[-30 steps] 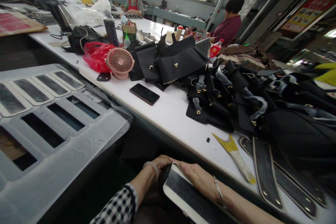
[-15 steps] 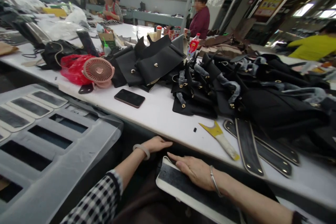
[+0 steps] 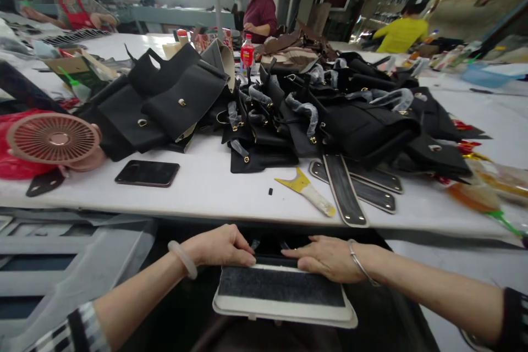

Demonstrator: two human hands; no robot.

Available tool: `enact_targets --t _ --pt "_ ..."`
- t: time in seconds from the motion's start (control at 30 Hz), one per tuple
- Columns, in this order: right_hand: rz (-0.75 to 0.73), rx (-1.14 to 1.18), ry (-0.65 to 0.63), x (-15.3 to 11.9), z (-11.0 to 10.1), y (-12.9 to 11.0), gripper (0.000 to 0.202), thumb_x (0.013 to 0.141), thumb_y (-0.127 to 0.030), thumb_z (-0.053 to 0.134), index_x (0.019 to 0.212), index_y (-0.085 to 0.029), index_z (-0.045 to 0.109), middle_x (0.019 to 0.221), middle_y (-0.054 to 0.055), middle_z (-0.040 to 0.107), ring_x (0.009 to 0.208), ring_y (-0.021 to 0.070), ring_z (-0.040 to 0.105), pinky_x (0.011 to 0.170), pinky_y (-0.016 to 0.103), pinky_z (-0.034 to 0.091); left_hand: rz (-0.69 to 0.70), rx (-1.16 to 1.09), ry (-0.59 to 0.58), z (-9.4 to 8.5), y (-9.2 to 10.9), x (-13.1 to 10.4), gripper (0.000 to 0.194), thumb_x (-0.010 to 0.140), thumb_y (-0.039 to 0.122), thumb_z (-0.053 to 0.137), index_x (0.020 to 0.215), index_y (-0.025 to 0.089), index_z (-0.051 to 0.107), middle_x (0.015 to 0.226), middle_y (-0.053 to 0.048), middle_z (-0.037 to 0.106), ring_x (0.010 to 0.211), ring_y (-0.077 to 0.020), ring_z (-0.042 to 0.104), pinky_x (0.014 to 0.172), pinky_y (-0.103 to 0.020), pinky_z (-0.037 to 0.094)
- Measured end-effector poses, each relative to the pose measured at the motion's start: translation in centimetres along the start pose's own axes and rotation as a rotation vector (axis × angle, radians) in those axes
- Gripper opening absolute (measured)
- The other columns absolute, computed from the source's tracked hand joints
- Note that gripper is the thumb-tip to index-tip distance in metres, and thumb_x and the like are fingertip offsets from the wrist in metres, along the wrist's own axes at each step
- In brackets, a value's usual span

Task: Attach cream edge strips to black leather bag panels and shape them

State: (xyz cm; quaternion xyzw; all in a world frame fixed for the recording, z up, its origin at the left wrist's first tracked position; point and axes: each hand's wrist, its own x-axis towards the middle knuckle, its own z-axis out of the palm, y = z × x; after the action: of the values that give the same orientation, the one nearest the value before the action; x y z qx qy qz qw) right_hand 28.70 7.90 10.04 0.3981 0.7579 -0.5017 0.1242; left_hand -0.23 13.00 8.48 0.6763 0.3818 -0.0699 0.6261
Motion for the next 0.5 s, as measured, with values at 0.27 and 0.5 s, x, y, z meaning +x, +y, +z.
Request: enact_targets --t 0.27,0.5 --pt "0.035 0.306 0.258 3.3 0.4 -1.9 0.041 0.080 -0.049 0.063 0.116 -0.032 0.069 0.115 0.008 0.070 0.109 0.0370 0.062 0.100 0.057 0.039 0.010 0.189 0.052 1.0 1.8 0.2 0.036 0.078 0.045 0.059 0.101 0.023 0.076 0.080 0.004 0.073 0.077 -0.0192 0.062 0.065 -0.023 0.043" --pt "0.215 0.813 1.093 -1.3 7.2 3.2 0.089 0.076 -0.087 0.016 0.099 -0.019 0.069 0.103 0.014 0.071 0.102 0.0275 0.063 0.095 0.044 0.047 0.257 0.307 0.337 5.5 4.7 -0.4 0.032 0.079 0.041 0.064 0.106 0.025 0.066 0.142 -0.006 0.052 0.127 -0.0247 0.050 0.105 -0.034 0.038"
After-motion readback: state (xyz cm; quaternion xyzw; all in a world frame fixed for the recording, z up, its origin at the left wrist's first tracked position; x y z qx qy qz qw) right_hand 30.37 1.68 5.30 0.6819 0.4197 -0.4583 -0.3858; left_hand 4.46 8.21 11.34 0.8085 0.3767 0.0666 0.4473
